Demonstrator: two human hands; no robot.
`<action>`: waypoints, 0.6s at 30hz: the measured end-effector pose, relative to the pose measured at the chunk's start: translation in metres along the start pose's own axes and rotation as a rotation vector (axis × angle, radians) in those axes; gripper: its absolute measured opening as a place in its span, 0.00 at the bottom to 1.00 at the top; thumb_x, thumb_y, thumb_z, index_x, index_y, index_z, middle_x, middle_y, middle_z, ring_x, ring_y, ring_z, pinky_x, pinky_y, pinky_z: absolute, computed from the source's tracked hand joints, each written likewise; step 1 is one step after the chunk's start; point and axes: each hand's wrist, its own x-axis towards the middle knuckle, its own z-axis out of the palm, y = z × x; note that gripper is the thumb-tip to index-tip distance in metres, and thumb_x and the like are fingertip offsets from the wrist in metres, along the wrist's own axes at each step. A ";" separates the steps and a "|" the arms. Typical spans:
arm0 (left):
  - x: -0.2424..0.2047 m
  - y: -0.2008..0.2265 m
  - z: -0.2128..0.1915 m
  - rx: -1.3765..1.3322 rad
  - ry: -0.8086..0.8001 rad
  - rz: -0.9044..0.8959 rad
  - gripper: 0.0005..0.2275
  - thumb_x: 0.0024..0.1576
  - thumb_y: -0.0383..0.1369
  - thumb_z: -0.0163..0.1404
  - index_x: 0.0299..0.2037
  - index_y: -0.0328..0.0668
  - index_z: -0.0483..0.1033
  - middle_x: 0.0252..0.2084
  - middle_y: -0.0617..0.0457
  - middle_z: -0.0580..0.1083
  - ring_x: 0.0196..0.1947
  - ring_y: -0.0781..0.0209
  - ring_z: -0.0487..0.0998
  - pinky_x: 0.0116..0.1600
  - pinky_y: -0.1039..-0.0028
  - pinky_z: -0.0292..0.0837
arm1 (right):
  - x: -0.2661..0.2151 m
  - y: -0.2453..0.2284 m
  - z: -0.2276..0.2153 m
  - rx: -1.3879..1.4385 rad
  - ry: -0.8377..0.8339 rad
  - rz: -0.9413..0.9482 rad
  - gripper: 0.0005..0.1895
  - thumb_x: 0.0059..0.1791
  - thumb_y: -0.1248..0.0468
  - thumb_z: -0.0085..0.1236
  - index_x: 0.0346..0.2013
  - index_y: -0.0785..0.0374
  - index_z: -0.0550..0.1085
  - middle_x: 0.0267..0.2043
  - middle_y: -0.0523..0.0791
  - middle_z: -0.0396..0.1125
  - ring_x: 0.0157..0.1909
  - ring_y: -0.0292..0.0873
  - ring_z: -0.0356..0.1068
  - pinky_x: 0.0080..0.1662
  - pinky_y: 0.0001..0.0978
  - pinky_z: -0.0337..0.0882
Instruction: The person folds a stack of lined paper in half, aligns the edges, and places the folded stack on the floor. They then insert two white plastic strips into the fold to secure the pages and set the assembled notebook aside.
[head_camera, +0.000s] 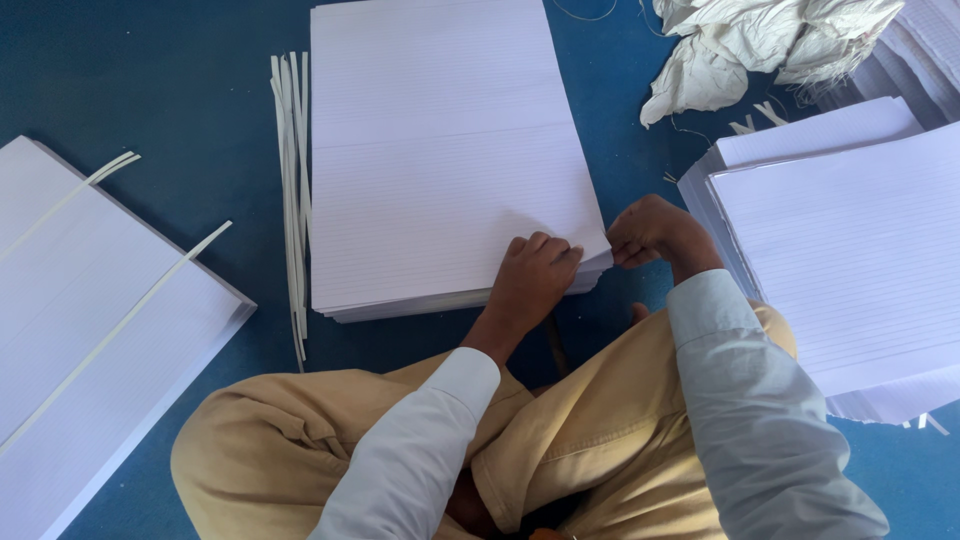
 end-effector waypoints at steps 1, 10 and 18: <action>0.000 0.000 0.000 0.002 -0.003 0.001 0.09 0.58 0.32 0.56 0.48 0.44 0.81 0.43 0.57 0.76 0.49 0.59 0.74 0.51 0.65 0.69 | 0.000 0.000 0.000 0.000 0.001 -0.004 0.09 0.46 0.70 0.59 0.36 0.76 0.78 0.36 0.57 0.76 0.37 0.52 0.78 0.41 0.39 0.81; -0.002 0.001 -0.002 -0.005 -0.048 -0.001 0.11 0.58 0.33 0.55 0.50 0.45 0.81 0.49 0.56 0.76 0.53 0.58 0.72 0.56 0.65 0.66 | -0.003 0.001 -0.002 0.016 0.009 -0.007 0.10 0.44 0.71 0.62 0.37 0.78 0.78 0.37 0.58 0.76 0.37 0.53 0.78 0.41 0.41 0.81; 0.000 0.000 0.005 -0.028 -0.050 -0.019 0.11 0.59 0.33 0.55 0.50 0.46 0.81 0.50 0.56 0.76 0.54 0.58 0.72 0.58 0.65 0.65 | -0.002 0.004 -0.004 0.043 -0.008 -0.006 0.10 0.45 0.72 0.60 0.37 0.80 0.77 0.36 0.60 0.75 0.37 0.54 0.78 0.42 0.42 0.82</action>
